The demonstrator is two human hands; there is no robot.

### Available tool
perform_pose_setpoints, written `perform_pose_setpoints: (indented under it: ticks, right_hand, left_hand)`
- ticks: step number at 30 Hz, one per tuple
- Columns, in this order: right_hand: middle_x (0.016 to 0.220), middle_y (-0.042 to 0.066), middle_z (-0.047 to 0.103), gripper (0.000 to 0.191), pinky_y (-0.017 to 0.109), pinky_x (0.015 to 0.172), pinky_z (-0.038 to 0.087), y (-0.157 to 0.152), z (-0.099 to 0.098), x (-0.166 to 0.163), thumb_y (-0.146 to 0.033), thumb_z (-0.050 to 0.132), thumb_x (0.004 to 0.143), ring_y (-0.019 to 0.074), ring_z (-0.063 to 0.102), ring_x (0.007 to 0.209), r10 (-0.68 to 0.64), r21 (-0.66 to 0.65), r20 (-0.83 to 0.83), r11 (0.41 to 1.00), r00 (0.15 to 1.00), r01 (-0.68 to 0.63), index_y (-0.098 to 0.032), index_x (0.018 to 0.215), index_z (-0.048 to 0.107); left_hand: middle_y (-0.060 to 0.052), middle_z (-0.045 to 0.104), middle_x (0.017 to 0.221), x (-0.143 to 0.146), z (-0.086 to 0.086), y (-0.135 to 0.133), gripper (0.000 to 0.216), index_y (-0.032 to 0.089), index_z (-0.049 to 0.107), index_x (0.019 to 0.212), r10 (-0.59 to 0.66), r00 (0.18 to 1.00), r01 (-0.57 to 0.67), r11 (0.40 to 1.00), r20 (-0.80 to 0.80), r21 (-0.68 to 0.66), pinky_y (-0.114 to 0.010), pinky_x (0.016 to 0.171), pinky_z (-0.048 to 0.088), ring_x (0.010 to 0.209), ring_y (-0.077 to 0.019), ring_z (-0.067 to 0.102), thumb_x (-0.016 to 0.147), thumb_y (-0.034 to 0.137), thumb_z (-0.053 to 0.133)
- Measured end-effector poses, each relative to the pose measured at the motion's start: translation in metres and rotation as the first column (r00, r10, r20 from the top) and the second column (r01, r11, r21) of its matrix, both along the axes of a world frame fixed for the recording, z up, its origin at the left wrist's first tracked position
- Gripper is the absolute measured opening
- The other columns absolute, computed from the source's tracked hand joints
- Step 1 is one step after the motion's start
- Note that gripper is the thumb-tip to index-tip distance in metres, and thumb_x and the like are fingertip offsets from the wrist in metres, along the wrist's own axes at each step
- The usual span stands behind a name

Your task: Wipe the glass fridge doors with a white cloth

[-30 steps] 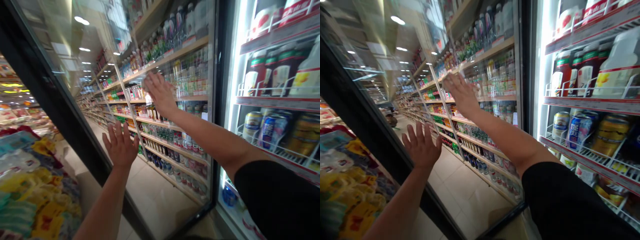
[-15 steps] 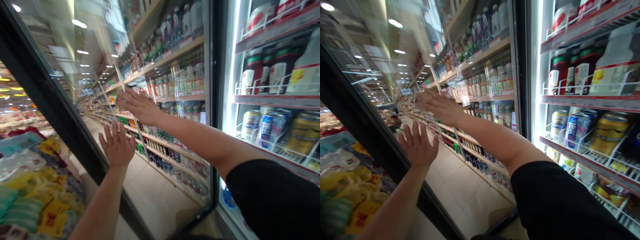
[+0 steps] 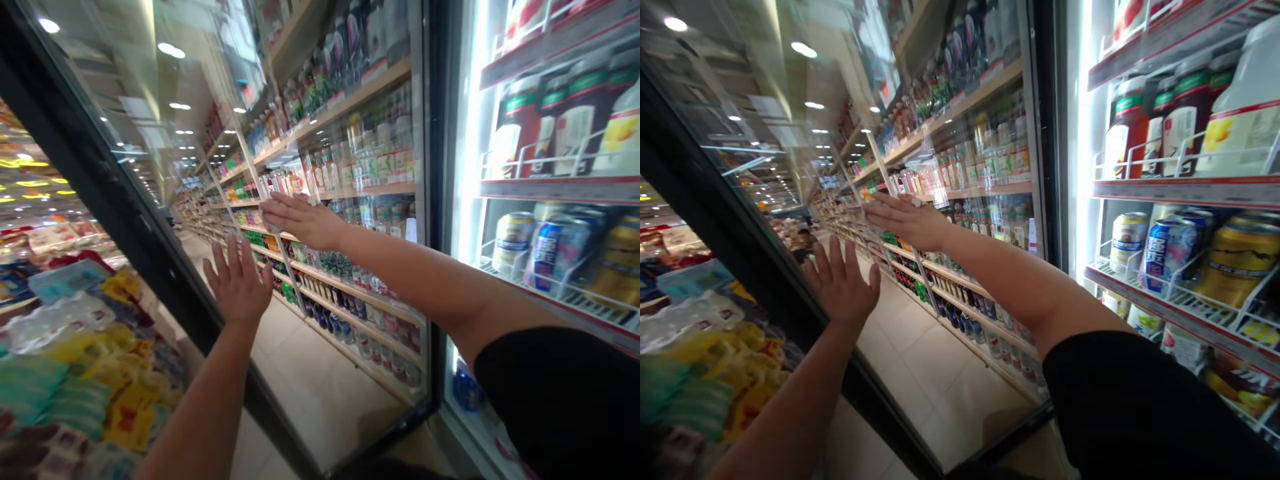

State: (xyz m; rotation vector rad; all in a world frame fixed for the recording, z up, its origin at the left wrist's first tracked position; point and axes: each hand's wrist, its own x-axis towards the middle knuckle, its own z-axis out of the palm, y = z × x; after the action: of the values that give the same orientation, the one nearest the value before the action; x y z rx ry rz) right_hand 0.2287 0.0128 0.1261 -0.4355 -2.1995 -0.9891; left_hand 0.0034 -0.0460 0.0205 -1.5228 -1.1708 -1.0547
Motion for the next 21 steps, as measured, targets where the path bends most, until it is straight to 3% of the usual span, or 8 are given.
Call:
perform_pose_setpoints:
  ticks: [5,7,9,11,14,17,19,21]
  right_hand:
    - [0.165,0.003,0.032,0.056,0.055,0.128,0.016,0.024,-0.001,0.035,-0.013,0.032,0.1,0.0221,0.008,0.157,-0.093,-0.134,-0.426,0.99,0.9,0.039,-0.024,0.155,0.034]
    - [0.164,0.002,0.034,0.055,0.054,0.127,0.018,0.027,-0.016,0.048,-0.014,0.033,0.101,0.0214,0.009,0.157,-0.064,-0.135,-0.346,0.991,0.936,0.018,-0.025,0.154,0.036]
    - [0.162,-0.001,0.037,0.054,0.052,0.127,0.02,0.029,-0.03,0.06,-0.013,0.035,0.1,0.0178,0.014,0.156,-0.007,-0.129,-0.152,0.992,0.988,-0.012,-0.03,0.152,0.039]
    - [0.161,-0.002,0.039,0.055,0.053,0.127,0.021,0.033,-0.032,0.07,-0.013,0.039,0.099,0.0164,0.018,0.156,0.023,-0.129,-0.042,0.991,0.999,-0.028,-0.032,0.15,0.04]
    - [0.163,0.002,0.035,0.055,0.057,0.126,0.021,0.043,-0.019,0.082,-0.016,0.039,0.099,0.0204,0.015,0.156,-0.022,-0.113,-0.245,0.994,0.969,-0.006,-0.027,0.152,0.038]
    - [0.165,0.007,0.029,0.056,0.06,0.125,0.02,0.048,-0.018,0.09,-0.019,0.036,0.099,0.0248,0.01,0.157,-0.079,-0.112,-0.484,0.993,0.872,0.028,-0.02,0.155,0.034]
    - [0.164,0.008,0.033,0.055,0.058,0.125,0.021,0.045,-0.032,0.095,-0.021,0.039,0.098,0.0248,0.013,0.157,-0.068,-0.131,-0.396,0.991,0.916,0.017,-0.021,0.153,0.038]
    - [0.16,0.004,0.04,0.052,0.056,0.126,0.023,0.041,-0.048,0.101,-0.021,0.042,0.097,0.0228,0.021,0.155,-0.03,-0.159,-0.176,0.987,0.984,0.002,-0.026,0.149,0.044]
  left_hand:
    - [-0.015,0.024,0.163,0.001,0.0,0.001,0.073,0.018,0.023,0.158,0.005,1.0,-0.005,1.0,0.017,0.002,-0.058,0.125,0.007,0.155,-0.0308,0.006,0.096,0.044,0.05]
    - [-0.016,0.025,0.163,0.001,0.001,0.001,0.073,0.017,0.025,0.158,-0.011,0.999,0.012,1.0,0.034,-0.016,-0.059,0.125,0.006,0.155,-0.0315,0.007,0.096,0.045,0.05]
    - [-0.016,0.025,0.163,0.0,0.001,0.001,0.072,0.017,0.027,0.157,-0.032,0.998,0.034,0.999,0.048,-0.035,-0.059,0.125,0.005,0.155,-0.0322,0.006,0.095,0.046,0.05]
    - [-0.016,0.024,0.163,0.0,0.001,0.002,0.071,0.018,0.028,0.157,-0.04,0.998,0.043,0.998,0.056,-0.046,-0.06,0.125,0.004,0.155,-0.0325,0.006,0.095,0.047,0.05]
    - [-0.015,0.025,0.163,-0.002,0.0,0.003,0.072,0.018,0.026,0.158,-0.025,0.999,0.026,0.999,0.041,-0.029,-0.059,0.125,0.005,0.155,-0.0318,0.006,0.096,0.046,0.05]
    - [-0.015,0.026,0.163,-0.003,-0.001,0.004,0.072,0.018,0.026,0.158,-0.019,0.999,0.019,1.0,0.026,-0.008,-0.057,0.125,0.006,0.155,-0.0308,0.008,0.095,0.045,0.05]
    - [-0.015,0.027,0.163,-0.002,0.0,0.004,0.071,0.019,0.027,0.157,-0.037,0.999,0.038,0.999,0.039,-0.025,-0.058,0.125,0.005,0.155,-0.031,0.008,0.095,0.045,0.05]
    - [-0.015,0.026,0.163,-0.002,0.001,0.003,0.07,0.019,0.029,0.157,-0.053,0.997,0.056,0.997,0.059,-0.049,-0.058,0.125,0.004,0.155,-0.0314,0.008,0.095,0.046,0.049]
